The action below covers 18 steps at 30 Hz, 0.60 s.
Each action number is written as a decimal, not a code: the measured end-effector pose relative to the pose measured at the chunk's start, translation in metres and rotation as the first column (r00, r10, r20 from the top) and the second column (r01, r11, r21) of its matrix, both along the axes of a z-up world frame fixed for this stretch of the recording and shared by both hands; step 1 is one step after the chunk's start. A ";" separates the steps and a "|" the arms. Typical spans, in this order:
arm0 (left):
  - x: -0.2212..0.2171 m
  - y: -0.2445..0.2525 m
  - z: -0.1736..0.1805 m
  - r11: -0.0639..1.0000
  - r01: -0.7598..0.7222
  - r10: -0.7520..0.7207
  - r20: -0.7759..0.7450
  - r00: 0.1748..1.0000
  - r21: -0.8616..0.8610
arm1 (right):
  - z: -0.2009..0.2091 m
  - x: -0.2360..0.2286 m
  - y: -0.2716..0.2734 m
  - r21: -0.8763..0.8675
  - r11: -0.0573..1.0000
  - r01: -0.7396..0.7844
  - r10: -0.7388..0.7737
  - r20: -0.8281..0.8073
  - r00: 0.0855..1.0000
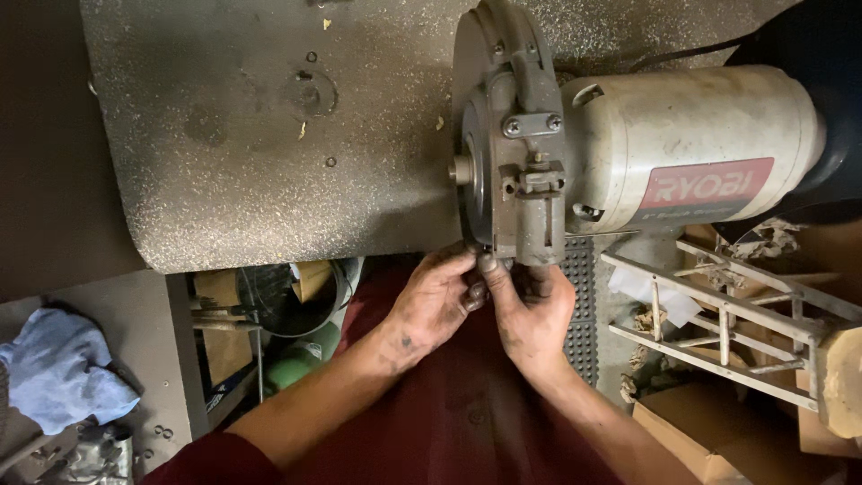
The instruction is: The person picks up and holds small metal nuts and components against a bench grinder to clean them, then places them into a small metal basket.
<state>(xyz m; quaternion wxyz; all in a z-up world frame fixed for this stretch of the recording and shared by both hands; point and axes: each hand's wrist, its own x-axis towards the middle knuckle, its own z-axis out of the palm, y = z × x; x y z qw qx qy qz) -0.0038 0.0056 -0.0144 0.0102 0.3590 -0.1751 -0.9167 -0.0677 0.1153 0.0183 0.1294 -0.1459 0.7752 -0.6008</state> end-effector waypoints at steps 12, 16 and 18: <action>0.001 0.007 0.002 0.999 0.012 -0.009 0.047 0.999 -0.049 | -0.019 0.000 0.008 0.015 0.999 0.035 -0.035 -0.035 0.999; -0.001 0.005 0.011 0.999 0.007 -0.005 0.062 0.998 -0.041 | 0.007 -0.003 -0.002 -0.003 1.000 0.020 -0.020 -0.016 1.000; -0.002 0.005 0.017 0.999 0.012 -0.010 0.065 0.998 -0.038 | 0.009 -0.002 -0.001 -0.008 1.000 0.007 -0.007 -0.007 1.000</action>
